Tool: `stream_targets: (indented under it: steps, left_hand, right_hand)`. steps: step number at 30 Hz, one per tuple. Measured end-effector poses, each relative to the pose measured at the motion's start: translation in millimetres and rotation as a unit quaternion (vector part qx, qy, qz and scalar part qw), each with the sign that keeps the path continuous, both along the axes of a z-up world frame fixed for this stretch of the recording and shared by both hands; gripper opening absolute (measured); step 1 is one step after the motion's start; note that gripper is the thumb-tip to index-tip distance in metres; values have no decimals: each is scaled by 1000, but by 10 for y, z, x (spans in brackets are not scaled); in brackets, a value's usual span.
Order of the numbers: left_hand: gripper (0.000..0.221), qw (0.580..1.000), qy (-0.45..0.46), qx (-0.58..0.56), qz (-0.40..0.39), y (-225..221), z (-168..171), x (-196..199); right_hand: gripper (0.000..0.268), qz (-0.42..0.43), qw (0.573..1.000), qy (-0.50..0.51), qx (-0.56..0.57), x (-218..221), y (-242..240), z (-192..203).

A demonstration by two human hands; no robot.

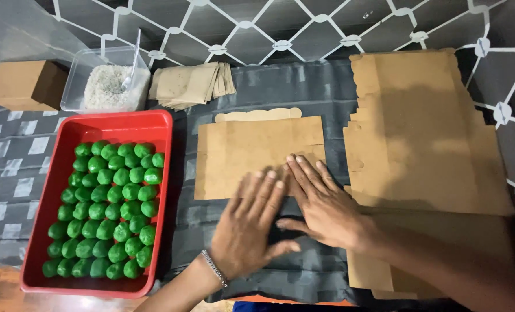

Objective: Folding flat cardboard templates into boxes on a work surface.

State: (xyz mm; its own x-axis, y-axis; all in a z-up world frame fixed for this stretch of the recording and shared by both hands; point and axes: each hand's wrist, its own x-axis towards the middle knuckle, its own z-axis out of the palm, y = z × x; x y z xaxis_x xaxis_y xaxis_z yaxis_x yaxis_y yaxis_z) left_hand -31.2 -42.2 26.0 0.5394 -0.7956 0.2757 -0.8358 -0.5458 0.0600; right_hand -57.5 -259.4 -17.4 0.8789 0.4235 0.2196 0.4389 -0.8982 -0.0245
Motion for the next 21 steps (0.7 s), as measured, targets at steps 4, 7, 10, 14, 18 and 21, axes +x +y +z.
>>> stream_targets:
  steps: [4,7,10,14,18,21]
  left_hand:
    - [93,981,131,-133,-57,-61,-95,42]
    - [99,996,68,-55,-7,107,-278,112]
    - [104,996,-8,51,71,310,-269,126]
    - [113,960,-142,73,231,417,-198,118]
    - [109,987,-54,32,145,284,-154,149]
    - [101,1000,1,-18,18,140,-149,167]
  right_hand:
    - [102,17,999,-12,-26,-25,-18,25]
    - [110,-17,999,-24,-14,-26,23,55]
    - [108,-21,998,-46,-26,-31,41,94]
    - [110,-30,998,-46,-40,-39,57,100]
    - [112,-31,998,-48,-39,-21,59,68]
    - [116,-21,997,-48,-50,-41,32,26]
